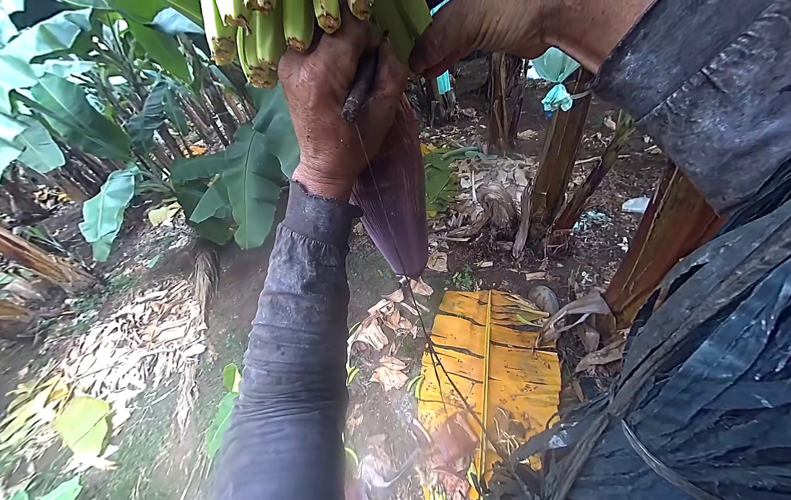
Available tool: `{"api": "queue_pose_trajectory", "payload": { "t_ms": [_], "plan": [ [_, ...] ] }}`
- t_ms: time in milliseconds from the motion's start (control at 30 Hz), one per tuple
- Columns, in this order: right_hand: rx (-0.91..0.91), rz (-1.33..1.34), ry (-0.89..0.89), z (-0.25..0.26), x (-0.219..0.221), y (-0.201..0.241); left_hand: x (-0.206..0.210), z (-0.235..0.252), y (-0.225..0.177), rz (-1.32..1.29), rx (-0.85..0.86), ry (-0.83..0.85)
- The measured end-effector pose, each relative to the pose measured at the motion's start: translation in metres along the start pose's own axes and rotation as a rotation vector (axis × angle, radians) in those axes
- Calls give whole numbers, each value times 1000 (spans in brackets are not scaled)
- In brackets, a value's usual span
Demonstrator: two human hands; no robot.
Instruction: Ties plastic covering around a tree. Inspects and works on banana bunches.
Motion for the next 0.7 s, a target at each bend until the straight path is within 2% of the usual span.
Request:
{"api": "queue_pose_trajectory", "payload": {
  "t_ms": [67, 133, 167, 200, 267, 300, 367, 400, 467, 500, 533, 600, 700],
  "plan": [
    [-53, 26, 56, 6, -2, -3, 1, 0, -2, -31, 15, -5],
    [-386, 156, 281, 39, -8, -25, 3, 0, -2, -40, 19, 6],
    [-464, 185, 325, 47, -9, -30, 4, 0, -2, -30, 19, 14],
    [-378, 147, 279, 39, -8, -26, 5, 0, -2, -16, 17, 26],
    [-44, 24, 40, 7, -2, -6, 6, 0, -2, 21, 9, 59],
    [20, 7, -14, 0, 0, -2, 6, 0, -3, 35, 8, 65],
    [20, 15, -5, 0, -1, -3, 6, 1, -3, 39, 10, 49],
    [-39, 38, 53, 7, -3, -8, 6, 0, -4, 32, 6, 37],
    [-345, 160, 292, 39, -9, -30, 6, 0, -3, -5, -3, 22],
    [-421, 194, 343, 47, -10, -35, 6, -1, -2, -20, 1, 13],
    [-351, 166, 296, 40, -10, -31, 6, -1, -2, -23, 5, 2],
    [-50, 38, 62, 7, -3, -9, 5, -1, -2, -6, 7, -8],
    [6, 5, -11, -8, 1, -1, 4, -1, -2, 14, -2, 19]
  ]
}}
Point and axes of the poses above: each hand's wrist, its own z-axis towards the middle knuckle, its own x-axis out of the palm, y = z × x, the point moved 6 cm from there along z, towards the middle knuckle, and after that the axes turned 4 degrees about z, right-handed, at the moved point
